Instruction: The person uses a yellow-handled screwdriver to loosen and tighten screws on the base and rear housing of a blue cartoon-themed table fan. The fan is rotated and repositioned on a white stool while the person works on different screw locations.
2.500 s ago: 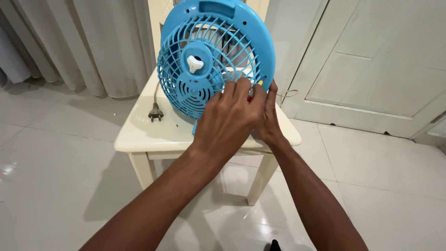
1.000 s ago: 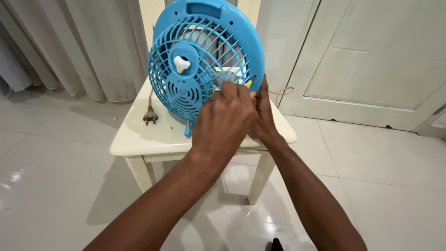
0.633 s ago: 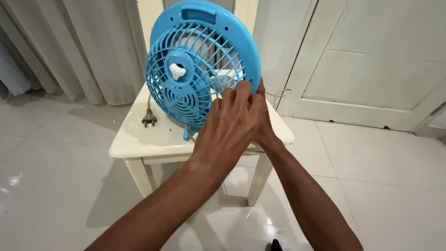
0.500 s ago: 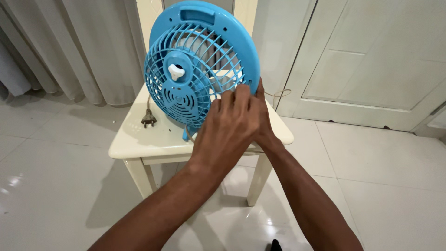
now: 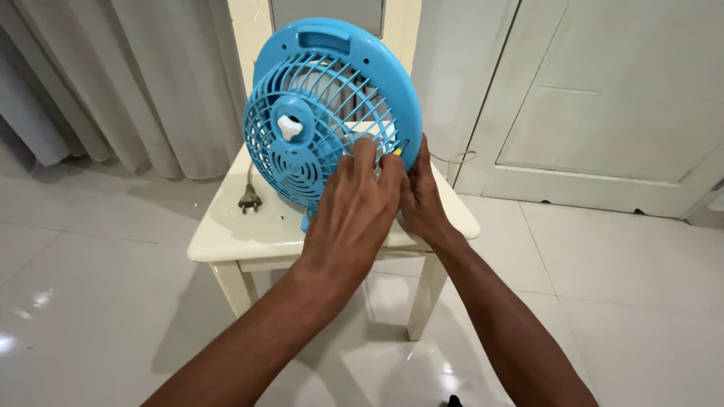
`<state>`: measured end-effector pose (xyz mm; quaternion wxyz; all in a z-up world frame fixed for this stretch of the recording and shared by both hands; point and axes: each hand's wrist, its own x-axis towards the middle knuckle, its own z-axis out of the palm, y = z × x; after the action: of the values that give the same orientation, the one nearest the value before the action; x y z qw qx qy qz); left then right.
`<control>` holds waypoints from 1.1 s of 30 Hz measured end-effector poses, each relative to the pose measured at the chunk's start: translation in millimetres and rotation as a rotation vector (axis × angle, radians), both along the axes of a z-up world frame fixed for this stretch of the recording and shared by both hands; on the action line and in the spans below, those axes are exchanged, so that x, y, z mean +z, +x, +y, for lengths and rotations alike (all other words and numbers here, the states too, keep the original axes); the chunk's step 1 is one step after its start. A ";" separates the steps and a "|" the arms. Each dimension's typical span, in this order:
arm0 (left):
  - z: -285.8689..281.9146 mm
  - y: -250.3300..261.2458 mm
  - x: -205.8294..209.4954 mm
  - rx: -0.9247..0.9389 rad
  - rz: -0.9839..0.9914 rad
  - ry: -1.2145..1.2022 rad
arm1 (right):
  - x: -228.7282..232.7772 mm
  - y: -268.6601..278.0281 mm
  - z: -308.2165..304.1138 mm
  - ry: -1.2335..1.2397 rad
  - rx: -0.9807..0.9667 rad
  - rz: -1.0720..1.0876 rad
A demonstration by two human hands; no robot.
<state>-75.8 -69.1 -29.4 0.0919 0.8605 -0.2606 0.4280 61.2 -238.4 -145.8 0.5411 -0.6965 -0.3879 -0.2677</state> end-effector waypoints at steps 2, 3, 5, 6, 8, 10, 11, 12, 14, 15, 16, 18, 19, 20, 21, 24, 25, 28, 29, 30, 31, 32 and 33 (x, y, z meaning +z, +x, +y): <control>0.1 -2.4 -0.4 -0.008 -0.049 0.029 | 0.7 0.3 0.1 -0.037 0.000 -0.055; -0.9 -1.8 -0.4 0.001 -0.058 0.038 | 1.6 0.9 0.3 -0.046 -0.003 -0.101; -4.2 -1.7 -2.8 0.024 -0.071 0.052 | 1.3 -0.7 1.5 -0.068 -0.005 -0.189; -4.9 -0.5 -3.0 0.046 -0.054 0.043 | 1.9 -1.6 1.8 -0.047 -0.021 -0.121; -6.5 2.3 -1.8 0.087 -0.022 0.024 | 3.3 -5.1 0.9 -0.007 -0.054 0.013; -7.8 3.6 0.8 0.098 0.106 0.007 | 5.2 -8.8 1.1 -0.007 -0.086 0.018; -7.6 3.8 2.8 0.104 0.170 -0.001 | 6.2 -10.4 2.0 -0.007 -0.100 0.021; -5.5 3.2 4.4 0.060 0.127 -0.022 | 6.7 -11.9 3.1 0.000 -0.108 0.044; 1.5 1.5 7.4 -0.030 0.042 -0.061 | 8.0 -13.9 3.8 0.014 -0.125 0.088; 3.7 0.0 8.3 -0.049 0.035 -0.054 | 8.7 -14.1 3.4 0.005 -0.120 0.070; 5.9 -2.0 8.4 -0.068 0.028 -0.047 | 9.0 -14.2 2.9 -0.005 -0.117 0.053; 6.5 -5.3 7.1 -0.075 0.008 -0.021 | 8.8 -13.8 1.8 -0.024 -0.107 0.018; 5.5 -6.6 5.5 -0.063 -0.006 -0.003 | 8.1 -13.2 1.4 -0.032 -0.102 0.002; 4.8 -6.6 3.4 -0.052 -0.022 0.015 | 7.1 -11.9 0.6 -0.040 -0.098 -0.017; 4.7 -5.3 1.4 -0.031 -0.039 0.028 | 5.7 -10.2 0.0 -0.039 -0.107 -0.015; 4.2 -1.3 -5.1 0.035 -0.042 0.044 | 0.9 -5.8 -0.7 -0.025 -0.111 0.001; 4.0 0.2 -6.2 0.057 -0.016 0.038 | 0.0 -3.6 0.5 -0.009 -0.097 0.007; 2.5 3.6 -9.1 0.092 0.135 0.015 | -4.3 -2.0 -0.1 0.027 -0.042 -0.005; 2.3 4.7 -8.5 0.102 0.196 0.006 | -4.6 -1.4 0.5 0.038 -0.018 -0.017; 2.1 5.0 -8.1 0.055 0.175 -0.031 | -5.3 -2.3 -0.4 0.022 -0.071 0.032; 2.7 4.9 -7.4 0.008 0.154 -0.068 | -5.4 -3.4 -1.3 0.006 -0.123 0.082; 3.6 4.8 -6.0 -0.035 0.131 -0.105 | -4.2 -3.5 -1.1 -0.009 -0.170 0.129; 3.5 2.8 -5.6 -0.048 0.100 -0.099 | -2.9 -4.9 -1.8 -0.024 -0.181 0.078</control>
<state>-73.0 -65.6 -35.0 0.1574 0.8687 -0.2546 0.3946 56.2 -240.2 -148.8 0.5210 -0.7450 -0.3053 -0.2833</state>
